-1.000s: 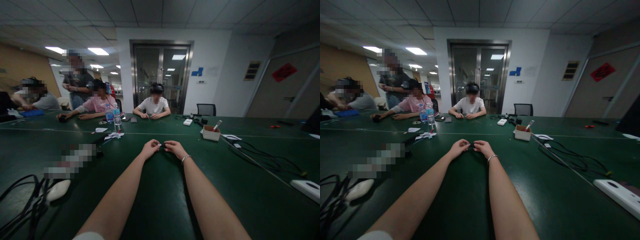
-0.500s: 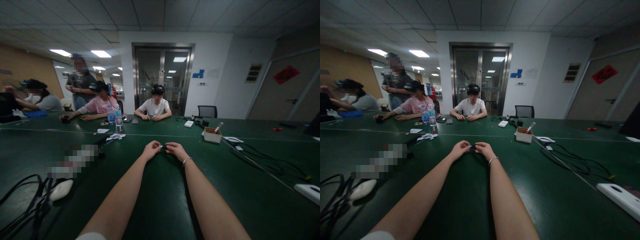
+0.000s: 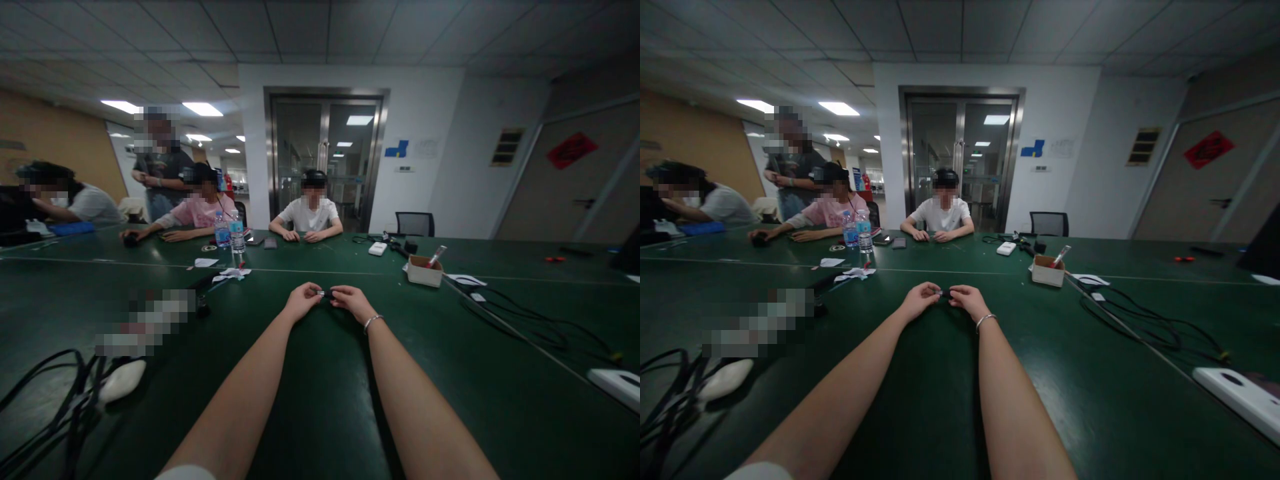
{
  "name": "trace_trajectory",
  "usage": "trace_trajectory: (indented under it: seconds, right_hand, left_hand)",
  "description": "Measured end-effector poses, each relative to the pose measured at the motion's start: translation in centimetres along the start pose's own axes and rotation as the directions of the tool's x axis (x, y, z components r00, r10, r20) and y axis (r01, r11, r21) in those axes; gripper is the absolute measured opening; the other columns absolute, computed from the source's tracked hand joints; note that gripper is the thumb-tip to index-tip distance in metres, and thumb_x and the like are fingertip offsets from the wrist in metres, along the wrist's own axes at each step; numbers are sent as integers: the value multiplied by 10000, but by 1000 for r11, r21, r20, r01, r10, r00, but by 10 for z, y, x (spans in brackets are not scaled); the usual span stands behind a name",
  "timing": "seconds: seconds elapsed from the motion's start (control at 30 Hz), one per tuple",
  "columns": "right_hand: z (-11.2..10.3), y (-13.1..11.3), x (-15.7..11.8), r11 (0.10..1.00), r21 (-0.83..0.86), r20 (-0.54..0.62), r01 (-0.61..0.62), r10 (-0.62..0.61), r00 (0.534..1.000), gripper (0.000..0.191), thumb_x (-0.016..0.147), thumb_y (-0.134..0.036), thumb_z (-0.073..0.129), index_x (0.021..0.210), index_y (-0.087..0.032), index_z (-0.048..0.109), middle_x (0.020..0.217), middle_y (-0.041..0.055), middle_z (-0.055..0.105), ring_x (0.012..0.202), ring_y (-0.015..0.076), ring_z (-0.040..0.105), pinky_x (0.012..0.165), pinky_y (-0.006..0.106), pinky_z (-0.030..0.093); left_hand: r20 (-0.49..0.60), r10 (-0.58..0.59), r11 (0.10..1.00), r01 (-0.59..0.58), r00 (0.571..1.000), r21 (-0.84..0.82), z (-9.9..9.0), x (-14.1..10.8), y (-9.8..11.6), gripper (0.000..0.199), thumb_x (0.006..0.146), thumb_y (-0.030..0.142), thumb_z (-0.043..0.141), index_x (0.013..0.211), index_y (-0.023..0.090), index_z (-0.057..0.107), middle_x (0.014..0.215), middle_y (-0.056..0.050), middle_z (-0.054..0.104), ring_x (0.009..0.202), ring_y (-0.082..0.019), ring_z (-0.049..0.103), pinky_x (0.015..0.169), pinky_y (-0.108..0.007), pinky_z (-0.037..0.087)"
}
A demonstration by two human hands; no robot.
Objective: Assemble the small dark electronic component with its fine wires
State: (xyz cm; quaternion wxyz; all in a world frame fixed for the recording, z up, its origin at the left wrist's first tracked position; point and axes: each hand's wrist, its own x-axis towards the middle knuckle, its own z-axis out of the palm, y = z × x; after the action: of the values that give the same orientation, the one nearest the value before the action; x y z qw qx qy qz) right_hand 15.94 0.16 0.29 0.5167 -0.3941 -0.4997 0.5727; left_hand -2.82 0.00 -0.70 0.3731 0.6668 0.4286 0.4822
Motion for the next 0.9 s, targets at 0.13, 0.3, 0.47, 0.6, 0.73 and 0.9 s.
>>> trace_trajectory:
  seconds: [0.13,0.3,0.47,0.6,0.73,0.9]
  right_hand:
    - [1,-2,-2,1000,-6,-12,-9,9,1000,158,742,-35,653,883,-101,679,734,47,694,564,100,660,568,182,580]
    - [2,-3,-3,1000,-13,-11,-6,6,1000,158,748,-27,641,882,-100,683,771,59,697,570,101,661,581,189,582]
    - [1,-1,-2,1000,-14,-3,8,-8,1000,159,749,-43,648,895,-98,681,773,60,698,595,110,669,599,197,588]
    - [1,0,-1,1000,-3,-5,-2,2,1000,162,738,-47,667,891,-99,676,735,48,693,579,106,668,577,187,585]
    - [1,0,-1,1000,5,-1,12,-12,1000,160,724,-53,684,877,-100,676,745,47,696,558,94,660,553,173,578]
    - [2,-2,-3,1000,-8,9,15,-15,1000,159,727,-49,679,880,-96,677,769,57,700,553,89,658,548,167,573]
  left_hand:
    - [5,-31,999,31,1000,-18,0,-2,3,261,735,315,668,927,141,637,723,-43,645,650,-131,593,649,-274,480]
    - [-46,-11,999,9,999,-43,1,-3,6,294,728,310,674,975,162,614,736,-26,639,641,-120,586,640,-259,479]
    - [-18,2,999,-3,1000,-35,1,-2,4,232,727,279,670,919,167,604,716,-18,627,651,-122,588,643,-256,478]
    - [-20,4,1000,-4,1000,-19,0,-1,0,245,711,250,684,932,163,620,762,-35,643,681,-131,595,657,-267,483]
    - [-47,19,999,-20,999,-35,1,1,-2,288,706,252,691,969,162,616,834,-49,645,701,-129,595,658,-262,486]
    - [-25,17,1000,-17,1000,-25,0,1,-2,235,737,288,655,938,176,604,718,-12,612,648,-121,580,621,-246,475]
